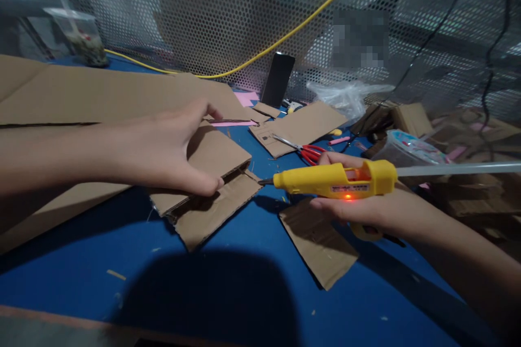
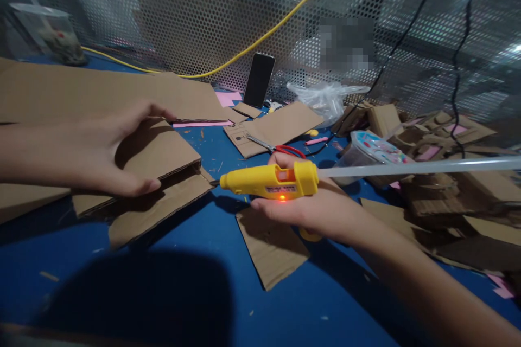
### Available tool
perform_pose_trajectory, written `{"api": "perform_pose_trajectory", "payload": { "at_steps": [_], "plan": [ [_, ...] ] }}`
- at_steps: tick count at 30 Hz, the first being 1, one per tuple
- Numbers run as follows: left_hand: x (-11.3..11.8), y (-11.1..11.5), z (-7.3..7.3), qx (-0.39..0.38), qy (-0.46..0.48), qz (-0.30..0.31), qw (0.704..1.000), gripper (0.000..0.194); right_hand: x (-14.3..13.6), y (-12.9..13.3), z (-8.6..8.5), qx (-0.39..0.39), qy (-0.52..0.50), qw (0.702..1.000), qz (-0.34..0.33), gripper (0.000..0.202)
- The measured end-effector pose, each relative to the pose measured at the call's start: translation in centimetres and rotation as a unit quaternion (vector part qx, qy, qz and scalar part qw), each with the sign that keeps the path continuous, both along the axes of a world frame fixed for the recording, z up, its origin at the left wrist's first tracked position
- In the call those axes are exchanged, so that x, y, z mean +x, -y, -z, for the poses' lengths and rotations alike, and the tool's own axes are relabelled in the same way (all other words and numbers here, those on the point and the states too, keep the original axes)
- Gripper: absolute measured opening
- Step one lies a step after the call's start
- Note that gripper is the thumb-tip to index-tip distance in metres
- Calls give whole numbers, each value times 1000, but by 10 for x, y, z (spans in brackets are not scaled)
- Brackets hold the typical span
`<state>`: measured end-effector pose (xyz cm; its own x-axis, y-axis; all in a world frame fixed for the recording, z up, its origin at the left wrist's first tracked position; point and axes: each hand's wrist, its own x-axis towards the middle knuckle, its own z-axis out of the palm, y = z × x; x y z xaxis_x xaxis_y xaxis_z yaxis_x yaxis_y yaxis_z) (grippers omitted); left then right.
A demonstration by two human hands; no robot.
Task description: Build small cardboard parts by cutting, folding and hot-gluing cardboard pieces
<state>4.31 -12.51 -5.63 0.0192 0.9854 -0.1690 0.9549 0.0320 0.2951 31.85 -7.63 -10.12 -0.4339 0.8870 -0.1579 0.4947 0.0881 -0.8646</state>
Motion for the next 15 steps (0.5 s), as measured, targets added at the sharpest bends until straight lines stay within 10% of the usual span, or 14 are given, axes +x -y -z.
{"api": "perform_pose_trajectory", "payload": {
  "at_steps": [15],
  "plan": [
    [2, 1, -3, -4, 4, -6, 1000, 85, -14, 5, -15, 0, 13, 1000, 2, 27]
  ]
}}
